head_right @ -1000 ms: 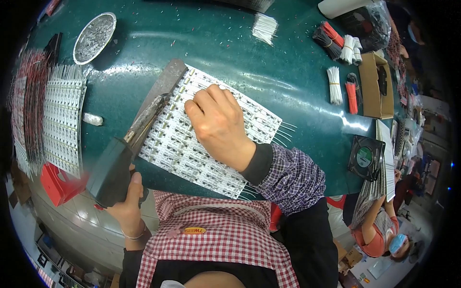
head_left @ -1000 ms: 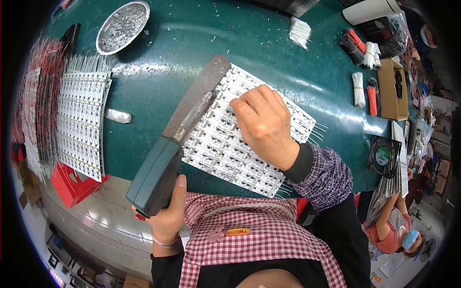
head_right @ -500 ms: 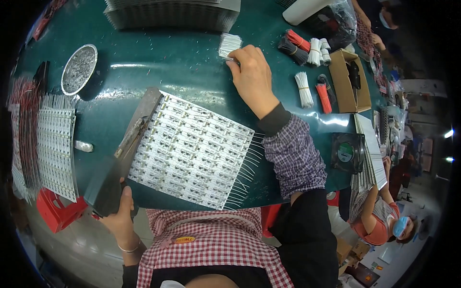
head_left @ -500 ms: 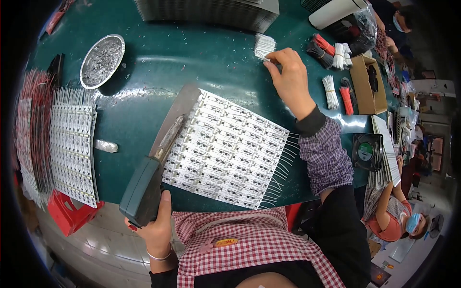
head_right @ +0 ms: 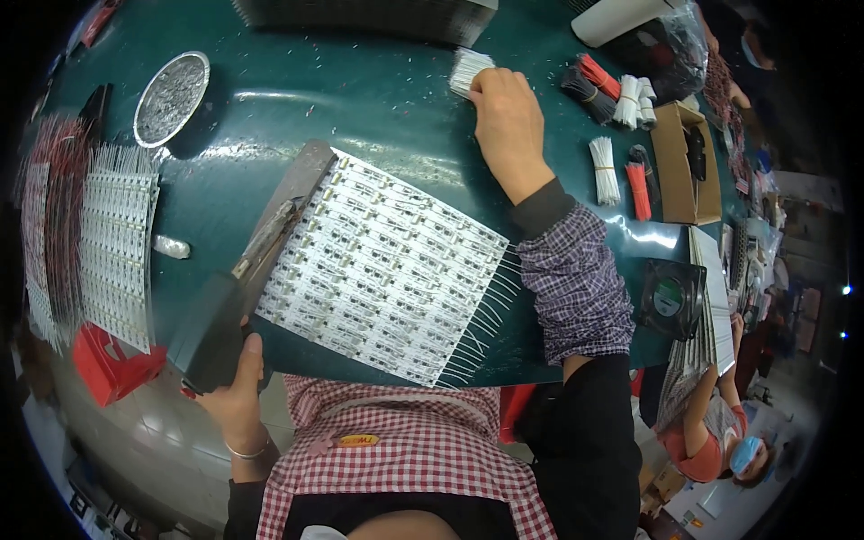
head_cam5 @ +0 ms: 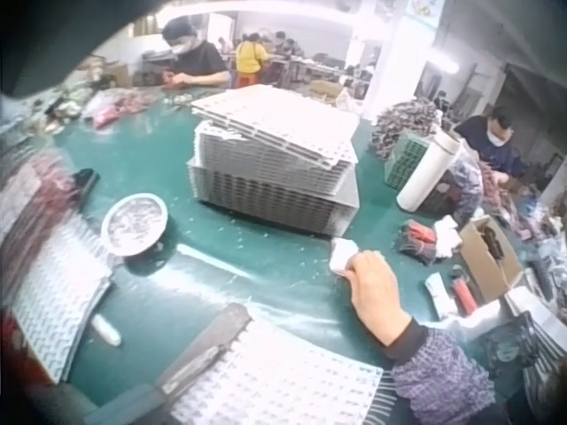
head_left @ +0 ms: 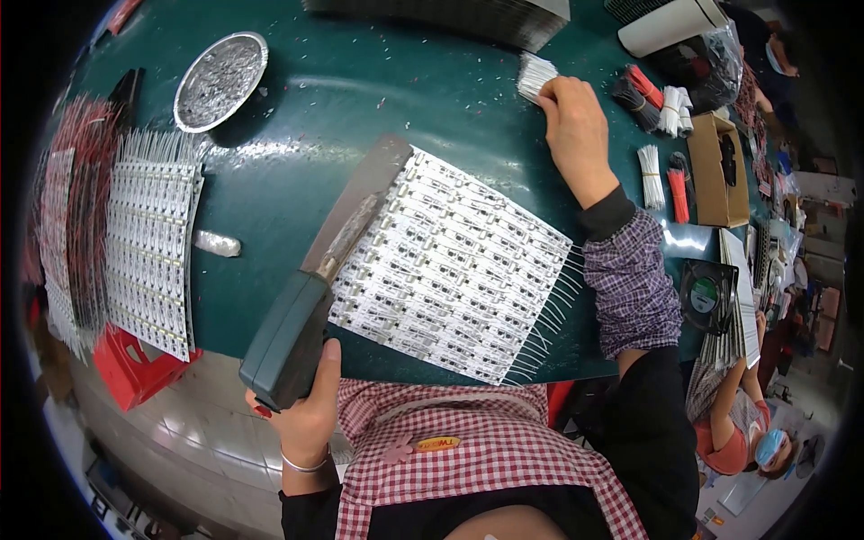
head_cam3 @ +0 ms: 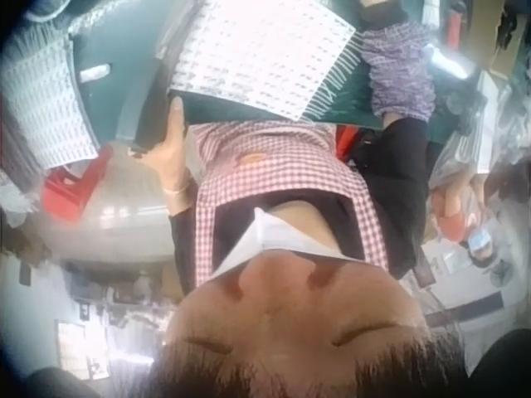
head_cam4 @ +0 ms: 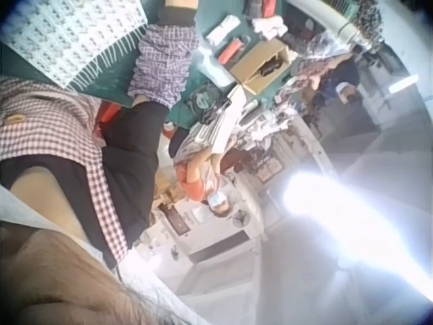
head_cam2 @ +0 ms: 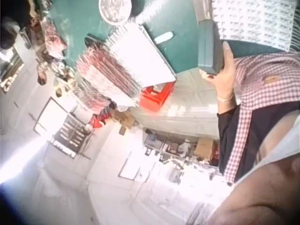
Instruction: The person inserts small wires into the edges of circuit boards and solders them using a handheld soldering gun, picking up additional wires and new boards from stacks on the workbench.
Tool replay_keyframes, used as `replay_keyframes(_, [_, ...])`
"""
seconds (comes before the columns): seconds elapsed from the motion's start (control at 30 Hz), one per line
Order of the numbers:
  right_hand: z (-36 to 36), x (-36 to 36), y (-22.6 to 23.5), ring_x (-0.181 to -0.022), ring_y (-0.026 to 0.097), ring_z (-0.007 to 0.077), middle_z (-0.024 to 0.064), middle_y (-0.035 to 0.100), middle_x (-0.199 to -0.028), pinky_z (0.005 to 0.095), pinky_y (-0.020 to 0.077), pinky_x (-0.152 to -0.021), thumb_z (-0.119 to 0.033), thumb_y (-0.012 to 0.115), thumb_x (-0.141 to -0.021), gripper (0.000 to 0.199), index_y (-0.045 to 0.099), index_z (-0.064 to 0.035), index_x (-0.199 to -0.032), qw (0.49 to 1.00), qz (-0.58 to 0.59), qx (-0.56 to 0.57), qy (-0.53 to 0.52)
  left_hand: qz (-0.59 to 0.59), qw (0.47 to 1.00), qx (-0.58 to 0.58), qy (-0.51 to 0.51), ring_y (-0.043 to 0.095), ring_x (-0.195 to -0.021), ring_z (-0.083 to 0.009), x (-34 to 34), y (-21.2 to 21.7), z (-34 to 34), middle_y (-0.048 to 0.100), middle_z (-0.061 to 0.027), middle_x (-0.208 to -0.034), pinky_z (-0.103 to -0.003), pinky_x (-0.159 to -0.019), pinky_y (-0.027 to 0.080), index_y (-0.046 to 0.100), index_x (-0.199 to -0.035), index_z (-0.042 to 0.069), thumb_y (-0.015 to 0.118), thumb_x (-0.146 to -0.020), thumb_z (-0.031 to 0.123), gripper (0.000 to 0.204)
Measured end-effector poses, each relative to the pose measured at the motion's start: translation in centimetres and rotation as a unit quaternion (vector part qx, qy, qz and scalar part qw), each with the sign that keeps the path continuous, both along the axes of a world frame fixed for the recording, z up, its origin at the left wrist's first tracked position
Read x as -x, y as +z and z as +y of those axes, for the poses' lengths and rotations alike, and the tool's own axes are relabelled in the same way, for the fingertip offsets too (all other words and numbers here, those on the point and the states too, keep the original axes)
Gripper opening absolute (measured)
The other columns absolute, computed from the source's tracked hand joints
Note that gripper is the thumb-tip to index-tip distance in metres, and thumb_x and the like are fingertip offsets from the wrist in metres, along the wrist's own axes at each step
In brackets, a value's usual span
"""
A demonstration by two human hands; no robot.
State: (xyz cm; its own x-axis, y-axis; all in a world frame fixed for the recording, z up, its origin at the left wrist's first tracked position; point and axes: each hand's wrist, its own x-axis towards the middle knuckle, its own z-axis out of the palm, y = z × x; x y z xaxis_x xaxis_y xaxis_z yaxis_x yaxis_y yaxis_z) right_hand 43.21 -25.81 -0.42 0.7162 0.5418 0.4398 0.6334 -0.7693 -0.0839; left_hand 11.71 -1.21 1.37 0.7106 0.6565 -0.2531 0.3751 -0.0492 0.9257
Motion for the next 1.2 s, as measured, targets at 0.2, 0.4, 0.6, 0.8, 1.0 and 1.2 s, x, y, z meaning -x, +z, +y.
replay_keyframes(0.2, [2.7,5.3,2.8,-0.078,0.056,0.0316,0.0117,0.058,-0.081,0.0395,0.0472,-0.067,0.001,0.066,-0.078,0.012,0.060,-0.0029,-0.088,0.995,0.026,-0.059,0.080,-0.009,1.000,0.001,-0.005,0.064,-0.070,-0.0114,0.1,0.1,0.1,0.070,-0.0063,-0.085,-0.025,-0.062,0.050,0.069,-0.095,-0.004,0.080,-0.076,0.004,0.024])
replay_keyframes(0.4, [7.0,13.6,1.8,-0.073,0.056,0.0246,0.0081,0.055,-0.078,0.0350,0.0473,-0.062,0.004,0.069,-0.072,0.014,0.063,-0.0020,-0.083,0.964,0.163,-0.133,0.164,-0.010,1.000,0.003,-0.018,0.065,-0.069,-0.0122,0.4,0.2,0.2,0.071,-0.0073,-0.086,-0.026,-0.062,0.051,0.069,-0.094,-0.004,0.079,-0.077,0.004,0.022])
replay_keyframes(0.6, [7.5,14.8,0.5,-0.072,0.055,0.0224,0.0061,0.056,-0.079,0.0329,0.0468,-0.060,0.004,0.070,-0.070,0.016,0.064,-0.0024,-0.082,0.972,0.137,-0.124,0.148,-0.015,1.000,0.000,0.003,0.066,-0.069,-0.0140,1.1,0.4,0.1,0.071,-0.0090,-0.084,-0.027,-0.063,0.052,0.069,-0.094,-0.004,0.080,-0.075,0.006,0.024])
replay_keyframes(0.8, [7.4,14.8,-0.1,-0.072,0.055,0.0212,0.0057,0.057,-0.078,0.0323,0.0467,-0.059,0.006,0.069,-0.067,0.018,0.064,-0.0023,-0.082,0.974,0.119,-0.113,0.156,-0.039,0.995,-0.031,-0.084,0.058,-0.068,-0.0074,1.2,-0.1,0.5,0.069,-0.0076,-0.101,-0.020,-0.057,0.044,0.065,-0.112,-0.003,0.074,-0.078,-0.004,0.035])
replay_keyframes(1.0, [7.4,14.8,-0.1,-0.074,0.055,0.0210,0.0056,0.057,-0.079,0.0319,0.0468,-0.060,0.007,0.067,-0.065,0.020,0.064,-0.0018,-0.083,0.974,0.119,-0.104,0.161,-0.072,0.990,-0.095,-0.072,0.065,-0.060,-0.0182,0.7,-0.3,0.2,0.069,-0.0085,-0.078,-0.028,-0.055,0.048,0.070,-0.088,0.000,0.081,-0.073,0.007,0.020])
replay_keyframes(1.2, [7.4,14.8,-0.1,-0.076,0.055,0.0216,0.0057,0.057,-0.080,0.0328,0.0477,-0.062,0.007,0.065,-0.065,0.022,0.064,-0.0020,-0.085,0.974,0.127,-0.096,0.160,-0.087,0.988,-0.086,-0.097,0.062,-0.059,-0.0164,0.2,0.0,0.2,0.067,-0.0078,-0.079,-0.028,-0.054,0.048,0.069,-0.085,-0.001,0.077,-0.073,0.002,0.015])
